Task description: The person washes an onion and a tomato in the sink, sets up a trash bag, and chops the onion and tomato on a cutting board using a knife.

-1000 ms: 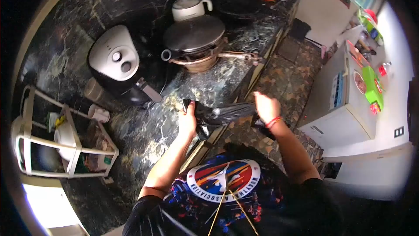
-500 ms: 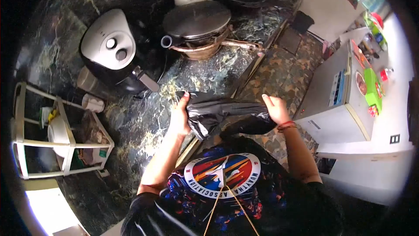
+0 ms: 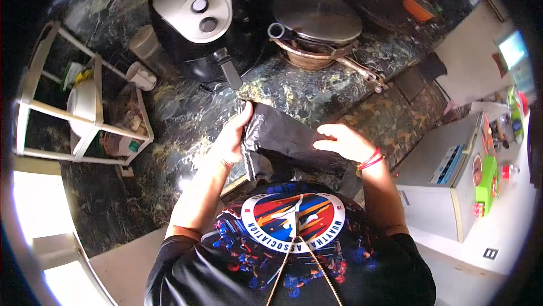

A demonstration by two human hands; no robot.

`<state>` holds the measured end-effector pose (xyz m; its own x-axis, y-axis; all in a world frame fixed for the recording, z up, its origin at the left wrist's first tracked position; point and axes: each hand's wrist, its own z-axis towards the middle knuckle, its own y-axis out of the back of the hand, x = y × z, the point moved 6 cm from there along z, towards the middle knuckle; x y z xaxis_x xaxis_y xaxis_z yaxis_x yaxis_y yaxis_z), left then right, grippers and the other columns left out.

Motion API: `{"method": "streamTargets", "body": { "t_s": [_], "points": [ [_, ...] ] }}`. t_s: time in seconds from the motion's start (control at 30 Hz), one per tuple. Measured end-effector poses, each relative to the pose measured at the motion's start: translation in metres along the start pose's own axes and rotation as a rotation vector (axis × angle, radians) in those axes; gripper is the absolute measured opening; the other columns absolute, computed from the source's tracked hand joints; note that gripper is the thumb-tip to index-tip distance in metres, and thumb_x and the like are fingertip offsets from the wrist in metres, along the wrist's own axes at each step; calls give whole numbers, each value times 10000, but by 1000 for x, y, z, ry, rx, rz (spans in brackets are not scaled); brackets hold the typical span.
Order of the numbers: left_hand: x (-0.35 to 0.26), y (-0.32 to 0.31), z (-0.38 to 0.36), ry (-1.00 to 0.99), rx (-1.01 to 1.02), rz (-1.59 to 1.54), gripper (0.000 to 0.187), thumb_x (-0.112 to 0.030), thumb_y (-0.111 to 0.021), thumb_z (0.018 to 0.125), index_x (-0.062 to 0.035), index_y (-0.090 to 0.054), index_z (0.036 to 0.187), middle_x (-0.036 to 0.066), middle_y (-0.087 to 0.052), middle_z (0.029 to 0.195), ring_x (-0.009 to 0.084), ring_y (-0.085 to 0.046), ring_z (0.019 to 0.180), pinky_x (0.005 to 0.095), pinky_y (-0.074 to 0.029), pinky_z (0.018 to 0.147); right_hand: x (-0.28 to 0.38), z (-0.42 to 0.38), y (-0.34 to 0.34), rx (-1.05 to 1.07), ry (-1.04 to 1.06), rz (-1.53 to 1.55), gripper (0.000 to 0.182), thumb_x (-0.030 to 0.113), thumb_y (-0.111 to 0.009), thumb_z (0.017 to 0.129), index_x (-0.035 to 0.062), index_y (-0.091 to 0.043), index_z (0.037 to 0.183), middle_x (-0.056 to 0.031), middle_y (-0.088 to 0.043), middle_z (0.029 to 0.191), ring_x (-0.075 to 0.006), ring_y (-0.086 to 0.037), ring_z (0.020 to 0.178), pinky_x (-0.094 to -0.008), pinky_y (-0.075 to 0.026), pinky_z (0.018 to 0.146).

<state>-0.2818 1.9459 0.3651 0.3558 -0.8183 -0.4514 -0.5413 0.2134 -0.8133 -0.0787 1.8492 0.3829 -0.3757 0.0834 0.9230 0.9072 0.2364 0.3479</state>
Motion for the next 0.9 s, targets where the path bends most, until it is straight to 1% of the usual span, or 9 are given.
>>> {"method": "streamTargets", "body": {
  "t_s": [0.1,0.27,0.43,0.57,0.63,0.7,0.73,0.77,0.9],
  "points": [
    [-18,14,-10,-43,-108,114,471,-426,-511,930,-63,-552,1227,102,-639,1111,216,-628,996,397,-496,896,13,15,3,-13,-10,16,178,183,-662,835,11,-623,857,30,-551,677,-78,-493,656,-252,-408,593],
    [-30,46,-12,-161,-109,278,464,-403,-517,938,-68,-535,1258,85,-629,1097,174,-618,971,346,-521,840,38,29,2,83,-87,279,143,165,-636,855,30,-642,901,58,-551,705,-28,-467,629,-205,-375,556],
    [-35,66,-26,-264,-246,312,426,-361,-514,950,-55,-537,1245,68,-621,1100,142,-610,957,314,-520,818,39,53,0,136,-74,230,117,141,-617,858,38,-646,904,64,-566,734,-25,-486,639,-191,-378,572],
    [-37,70,-46,-301,-386,264,365,-265,-591,921,-37,-555,1204,52,-625,1085,131,-602,964,300,-511,830,47,64,-2,187,-50,197,100,123,-604,867,33,-635,898,63,-564,746,-23,-492,678,-182,-380,603],
    [-41,74,-51,-314,-386,387,248,-162,-649,871,-40,-587,1077,50,-616,1088,118,-573,1006,282,-453,895,49,68,-3,213,-41,180,91,111,-598,872,30,-629,896,64,-563,750,-21,-492,690,-180,-380,611],
    [-47,81,-49,-416,-294,692,224,-35,-648,810,-43,-589,1026,71,-602,1126,138,-547,1054,294,-399,956,48,71,-7,237,-39,157,83,100,-591,876,25,-623,894,65,-561,753,-18,-488,694,-181,-380,612],
    [-52,67,-51,-497,-257,723,305,83,-590,720,-46,-588,996,89,-596,1134,157,-526,1074,306,-371,975,47,73,-11,255,-33,181,132,150,-606,883,20,-627,878,63,-523,720,-29,-435,669,-200,-360,588],
    [-57,55,-53,-523,-262,795,467,153,-509,639,-59,-589,1047,89,-595,1127,153,-542,973,295,-396,925,52,73,-14,272,-31,166,134,149,-604,886,17,-625,880,61,-520,717,-30,-435,670,-202,-361,589],
    [-55,16,-49,-349,20,668,560,-47,-499,689,-83,-543,1246,73,-600,1070,127,-516,832,257,-405,811,70,75,-25,358,-6,161,143,152,-581,905,13,-607,883,52,-499,698,-37,-427,671,-218,-372,597]
  ]
}}
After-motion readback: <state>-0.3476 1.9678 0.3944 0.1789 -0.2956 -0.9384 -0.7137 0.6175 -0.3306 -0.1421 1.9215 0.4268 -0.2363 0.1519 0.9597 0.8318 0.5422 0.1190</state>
